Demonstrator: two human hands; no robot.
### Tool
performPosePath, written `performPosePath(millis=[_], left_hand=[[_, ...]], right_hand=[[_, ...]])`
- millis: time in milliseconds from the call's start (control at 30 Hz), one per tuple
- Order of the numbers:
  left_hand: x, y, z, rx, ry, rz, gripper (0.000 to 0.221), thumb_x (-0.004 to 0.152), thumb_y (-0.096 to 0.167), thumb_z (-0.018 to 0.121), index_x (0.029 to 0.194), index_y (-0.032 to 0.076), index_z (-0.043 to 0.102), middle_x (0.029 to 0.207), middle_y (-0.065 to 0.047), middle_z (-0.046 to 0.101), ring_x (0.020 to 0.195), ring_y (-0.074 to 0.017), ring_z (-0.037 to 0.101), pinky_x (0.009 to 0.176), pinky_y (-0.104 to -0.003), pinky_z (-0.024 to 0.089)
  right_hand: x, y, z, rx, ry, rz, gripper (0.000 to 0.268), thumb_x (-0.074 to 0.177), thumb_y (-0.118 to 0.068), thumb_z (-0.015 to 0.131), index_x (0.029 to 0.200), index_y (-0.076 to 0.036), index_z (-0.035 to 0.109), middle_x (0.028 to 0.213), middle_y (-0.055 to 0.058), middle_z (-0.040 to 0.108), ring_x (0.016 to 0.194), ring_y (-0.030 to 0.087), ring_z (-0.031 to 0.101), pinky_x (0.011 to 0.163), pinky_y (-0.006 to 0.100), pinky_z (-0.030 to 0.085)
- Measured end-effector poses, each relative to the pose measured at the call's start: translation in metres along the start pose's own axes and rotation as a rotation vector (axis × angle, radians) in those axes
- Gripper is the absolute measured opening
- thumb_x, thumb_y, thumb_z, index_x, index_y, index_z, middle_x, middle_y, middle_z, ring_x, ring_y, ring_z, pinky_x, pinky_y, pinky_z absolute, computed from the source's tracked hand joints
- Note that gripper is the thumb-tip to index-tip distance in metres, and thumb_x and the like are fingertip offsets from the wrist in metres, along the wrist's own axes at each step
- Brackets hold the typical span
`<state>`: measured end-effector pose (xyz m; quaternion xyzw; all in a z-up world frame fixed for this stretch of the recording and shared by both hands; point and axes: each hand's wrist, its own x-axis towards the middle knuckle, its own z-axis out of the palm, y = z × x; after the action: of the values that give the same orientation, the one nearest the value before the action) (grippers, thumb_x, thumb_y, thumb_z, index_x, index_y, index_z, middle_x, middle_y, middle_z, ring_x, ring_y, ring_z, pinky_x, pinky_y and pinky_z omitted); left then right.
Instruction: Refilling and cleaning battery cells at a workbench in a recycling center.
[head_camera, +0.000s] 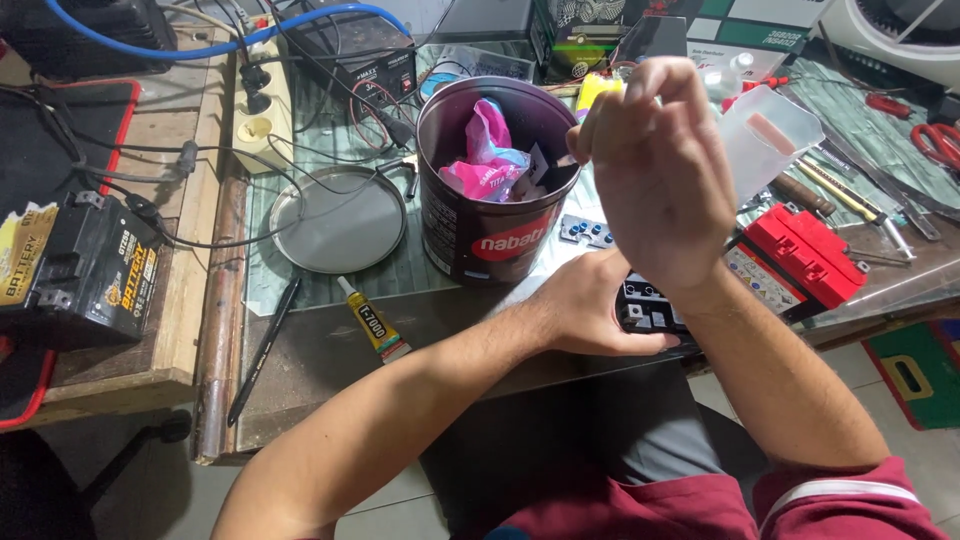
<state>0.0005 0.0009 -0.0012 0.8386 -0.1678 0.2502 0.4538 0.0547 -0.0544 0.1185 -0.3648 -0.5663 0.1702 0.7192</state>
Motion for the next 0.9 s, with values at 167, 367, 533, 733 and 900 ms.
performPosePath(millis=[167, 367, 533, 733, 900], left_hand=[[0.001, -0.001, -0.008, -0.079, -0.033, 0.054, 0.074, 0.074, 0.044, 0.081, 0.131, 0.008, 0.051, 0.117, -0.010, 0.071, 0.103, -0.0279, 0.073, 0.091, -0.036, 0.056], [0.002, 0.001, -0.010, -0.144, -0.085, 0.089, 0.069, 0.077, 0.034, 0.084, 0.132, 0.009, 0.051, 0.124, -0.010, 0.068, 0.112, -0.0245, 0.071, 0.100, -0.032, 0.054], [0.007, 0.002, -0.014, -0.092, -0.139, 0.137, 0.070, 0.079, 0.033, 0.085, 0.133, 0.009, 0.047, 0.120, -0.012, 0.068, 0.107, -0.0262, 0.073, 0.093, -0.035, 0.060], [0.014, 0.009, -0.018, 0.107, -0.154, 0.118, 0.074, 0.080, 0.046, 0.081, 0.136, 0.016, 0.044, 0.114, -0.011, 0.073, 0.099, -0.0251, 0.076, 0.076, -0.037, 0.067], [0.030, 0.034, -0.022, 0.452, -0.282, 0.078, 0.076, 0.079, 0.059, 0.078, 0.133, 0.015, 0.049, 0.106, -0.006, 0.075, 0.091, -0.0272, 0.072, 0.056, -0.042, 0.055]], right_hand=[[-0.015, -0.022, -0.021, -0.128, 0.068, -0.064, 0.037, 0.112, -0.030, 0.044, 0.139, -0.007, 0.046, 0.099, 0.011, 0.047, 0.097, 0.024, 0.052, 0.099, 0.040, 0.050], [-0.080, -0.061, -0.070, -0.382, 0.352, -0.195, 0.020, 0.123, -0.025, 0.039, 0.139, -0.015, 0.045, 0.105, 0.010, 0.035, 0.101, 0.024, 0.039, 0.109, 0.041, 0.046], [-0.131, -0.066, -0.080, -0.560, 0.389, -0.282, 0.012, 0.117, -0.028, 0.051, 0.109, -0.023, 0.043, 0.107, 0.002, 0.048, 0.109, 0.019, 0.048, 0.135, 0.040, 0.035], [-0.198, -0.048, -0.095, -0.722, 0.379, -0.194, 0.003, 0.110, -0.022, 0.060, 0.110, -0.019, 0.060, 0.123, 0.005, 0.052, 0.125, 0.022, 0.052, 0.124, 0.045, 0.045], [-0.215, -0.041, -0.097, -0.903, 0.317, -0.084, 0.006, 0.109, -0.004, 0.061, 0.107, -0.002, 0.067, 0.116, 0.021, 0.067, 0.123, 0.044, 0.068, 0.112, 0.056, 0.058]])
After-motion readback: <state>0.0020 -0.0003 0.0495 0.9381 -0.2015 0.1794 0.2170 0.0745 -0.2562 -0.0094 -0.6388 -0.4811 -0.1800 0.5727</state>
